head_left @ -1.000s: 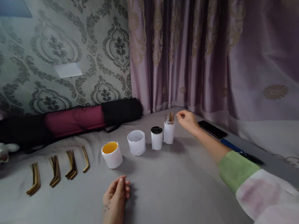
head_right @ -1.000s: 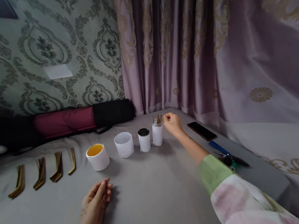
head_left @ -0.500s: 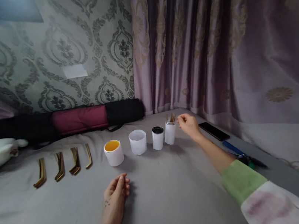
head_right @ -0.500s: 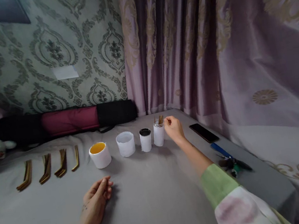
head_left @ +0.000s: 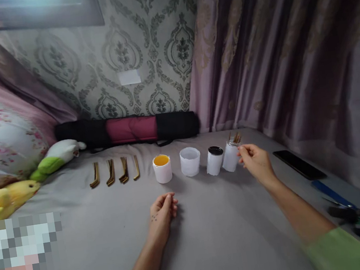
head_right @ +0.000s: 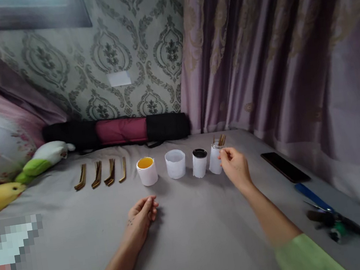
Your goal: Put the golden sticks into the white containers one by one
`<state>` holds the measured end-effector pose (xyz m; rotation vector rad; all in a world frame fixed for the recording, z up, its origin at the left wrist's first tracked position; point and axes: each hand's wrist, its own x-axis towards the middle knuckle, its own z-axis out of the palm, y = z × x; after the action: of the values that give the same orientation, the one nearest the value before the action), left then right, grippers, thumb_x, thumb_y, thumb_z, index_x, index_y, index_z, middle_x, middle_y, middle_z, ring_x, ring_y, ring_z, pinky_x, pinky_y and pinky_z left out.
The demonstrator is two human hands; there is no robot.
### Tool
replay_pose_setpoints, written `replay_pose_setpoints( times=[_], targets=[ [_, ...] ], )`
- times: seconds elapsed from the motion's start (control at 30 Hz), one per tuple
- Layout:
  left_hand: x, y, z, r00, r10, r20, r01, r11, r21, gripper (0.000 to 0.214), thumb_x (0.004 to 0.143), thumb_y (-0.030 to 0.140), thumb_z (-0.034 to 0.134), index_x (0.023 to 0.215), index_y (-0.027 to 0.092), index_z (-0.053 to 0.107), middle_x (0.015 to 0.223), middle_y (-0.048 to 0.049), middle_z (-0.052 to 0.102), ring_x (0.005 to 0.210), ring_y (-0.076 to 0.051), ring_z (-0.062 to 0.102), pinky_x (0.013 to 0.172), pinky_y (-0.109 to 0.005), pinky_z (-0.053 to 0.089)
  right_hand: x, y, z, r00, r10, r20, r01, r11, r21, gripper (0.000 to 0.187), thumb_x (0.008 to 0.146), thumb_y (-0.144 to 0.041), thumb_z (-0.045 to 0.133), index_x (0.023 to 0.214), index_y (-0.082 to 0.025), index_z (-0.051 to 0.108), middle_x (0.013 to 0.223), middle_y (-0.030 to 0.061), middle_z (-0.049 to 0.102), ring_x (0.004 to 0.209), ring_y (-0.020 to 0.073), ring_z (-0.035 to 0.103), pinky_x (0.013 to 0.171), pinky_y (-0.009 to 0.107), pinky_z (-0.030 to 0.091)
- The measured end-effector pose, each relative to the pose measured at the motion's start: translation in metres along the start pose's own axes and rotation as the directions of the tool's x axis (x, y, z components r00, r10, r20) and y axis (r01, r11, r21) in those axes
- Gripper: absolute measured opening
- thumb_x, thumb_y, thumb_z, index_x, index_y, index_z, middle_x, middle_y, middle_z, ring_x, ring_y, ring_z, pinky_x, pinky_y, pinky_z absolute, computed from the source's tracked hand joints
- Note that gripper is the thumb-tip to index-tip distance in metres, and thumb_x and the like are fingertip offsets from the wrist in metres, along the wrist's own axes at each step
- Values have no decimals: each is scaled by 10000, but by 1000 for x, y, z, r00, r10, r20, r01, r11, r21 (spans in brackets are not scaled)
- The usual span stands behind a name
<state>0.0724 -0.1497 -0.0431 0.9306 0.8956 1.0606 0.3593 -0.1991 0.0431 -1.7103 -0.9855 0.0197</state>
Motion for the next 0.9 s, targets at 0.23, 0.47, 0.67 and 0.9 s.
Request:
replay_pose_setpoints(
  times=[0.23, 0.47, 0.67, 0.9],
  targets=[
    [5, -8, -5, 999, 26, 33, -26, 1000, -1, 334, 691, 416, 589, 844, 120, 580, 660, -19, 576, 489, -63, 478, 427, -180, 340, -17, -4, 15, 998, 28, 56, -31, 998, 55, 306, 748, -450, 470, 783, -166, 577, 700, 57, 643, 500, 124, 560, 467, 237, 417],
    [8, -11, -6, 999, 34, 14, -34, 999, 0, 351, 663, 434, 606, 827, 124, 588, 647, -17, 581, 473, -61, 481, 403, -171, 338, -45, -7, 44, 977, 54, 205, -77, 991, 106, 334, 748, -455, 457, 801, -148, 576, 693, 66, 641, 503, 129, 555, 468, 233, 416],
    [5, -7, -4, 999, 41, 12, -41, 999, 25, 374, 665, 451, 597, 833, 117, 577, 645, -24, 574, 467, -66, 481, 396, -176, 338, -73, -5, 74, 945, 19, 326, -38, 998, 53, 304, 772, -401, 418, 771, -148, 586, 656, 57, 632, 520, 134, 561, 503, 228, 414],
    [6, -9, -6, 997, 71, 25, -72, 996, 48, 366, 684, 446, 578, 842, 116, 568, 654, -24, 572, 468, -61, 476, 390, -170, 334, -95, -12, 90, 913, -11, 409, 8, 1000, 10, 325, 796, -395, 381, 737, -156, 594, 615, 47, 627, 527, 133, 563, 505, 214, 387]
  ],
)
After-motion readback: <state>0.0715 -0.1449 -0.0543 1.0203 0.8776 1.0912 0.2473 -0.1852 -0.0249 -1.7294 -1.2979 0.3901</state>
